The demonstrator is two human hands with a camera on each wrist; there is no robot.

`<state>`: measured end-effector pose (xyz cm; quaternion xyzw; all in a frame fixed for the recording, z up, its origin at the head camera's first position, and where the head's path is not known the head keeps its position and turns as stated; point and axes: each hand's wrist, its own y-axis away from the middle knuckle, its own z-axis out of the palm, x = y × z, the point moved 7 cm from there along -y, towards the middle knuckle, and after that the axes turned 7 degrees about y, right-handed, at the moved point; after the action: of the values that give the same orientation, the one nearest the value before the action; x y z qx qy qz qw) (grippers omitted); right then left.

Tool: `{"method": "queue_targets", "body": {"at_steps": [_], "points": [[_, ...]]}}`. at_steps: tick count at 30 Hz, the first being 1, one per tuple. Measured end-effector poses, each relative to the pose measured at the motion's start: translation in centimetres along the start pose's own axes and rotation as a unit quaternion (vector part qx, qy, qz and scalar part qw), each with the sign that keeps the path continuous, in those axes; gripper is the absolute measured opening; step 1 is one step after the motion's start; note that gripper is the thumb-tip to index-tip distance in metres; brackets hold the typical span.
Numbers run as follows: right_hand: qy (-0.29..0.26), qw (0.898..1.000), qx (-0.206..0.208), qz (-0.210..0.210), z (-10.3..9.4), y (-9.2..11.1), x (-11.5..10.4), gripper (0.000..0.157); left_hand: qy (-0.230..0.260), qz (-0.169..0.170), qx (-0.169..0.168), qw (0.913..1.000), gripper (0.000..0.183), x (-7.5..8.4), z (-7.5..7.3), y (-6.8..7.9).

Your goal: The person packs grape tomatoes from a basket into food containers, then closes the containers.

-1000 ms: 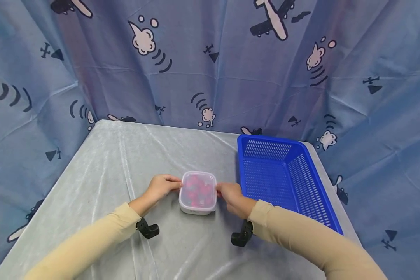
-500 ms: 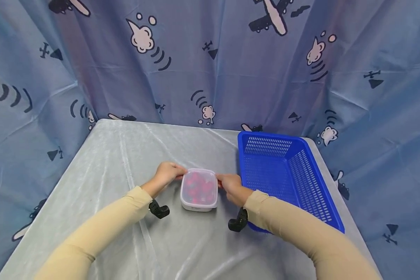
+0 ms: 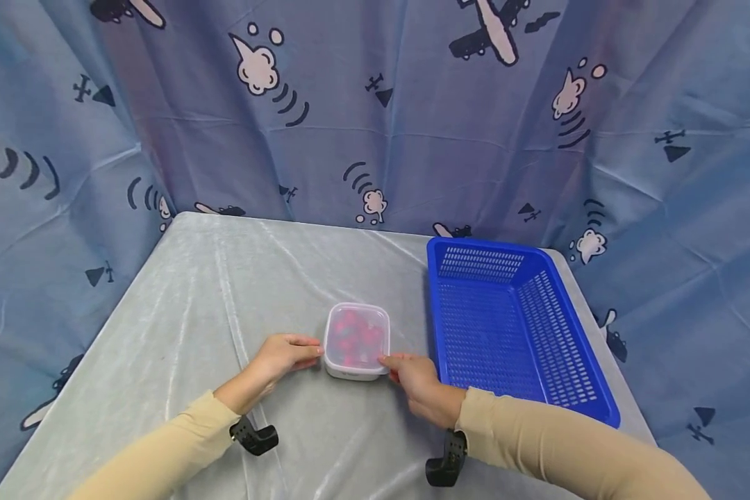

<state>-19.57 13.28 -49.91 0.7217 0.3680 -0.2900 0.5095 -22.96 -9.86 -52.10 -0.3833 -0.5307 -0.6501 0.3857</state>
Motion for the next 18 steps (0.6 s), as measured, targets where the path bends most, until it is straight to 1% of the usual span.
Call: {"method": "queue_targets", "body": {"at_steps": [3, 5, 9, 12, 15, 17, 18], "points": [[-0.016, 1.0, -0.001, -0.005, 0.1, -0.1, 0.6, 0.013, 0.008, 0.001, 0.006, 0.9999, 0.033, -0.4, 0.6, 0.2], [-0.024, 1.0, -0.006, -0.013, 0.1, -0.3, 0.9, 0.012, 0.0, 0.002, 0.016, 0.9999, 0.031, -0.4, 0.8, 0.2], [-0.029, 0.999, -0.014, -0.018, -0.2, -0.8, 0.9, 0.014, -0.032, 0.003, 0.018, 0.9993, 0.029, -0.2, 1.2, -0.4], [-0.028, 0.999, -0.031, -0.002, -0.3, -0.2, 1.2, 0.019, -0.059, -0.002, 0.011, 0.9982, 0.029, 0.0, 0.8, -0.8], [-0.025, 0.996, -0.077, 0.026, 0.0, 1.6, 2.0, 0.025, -0.082, 0.0, 0.019, 0.9965, 0.029, 0.5, -0.5, -1.2], [-0.022, 0.989, -0.138, 0.047, 0.3, 3.3, 2.5, 0.026, -0.093, 0.009, 0.035, 0.995, 0.029, 1.4, -1.9, -1.5], [-0.018, 0.982, -0.179, 0.054, 0.5, 4.1, 2.5, 0.026, -0.096, 0.016, 0.042, 0.9944, 0.029, 1.9, -2.6, -1.8]]}}
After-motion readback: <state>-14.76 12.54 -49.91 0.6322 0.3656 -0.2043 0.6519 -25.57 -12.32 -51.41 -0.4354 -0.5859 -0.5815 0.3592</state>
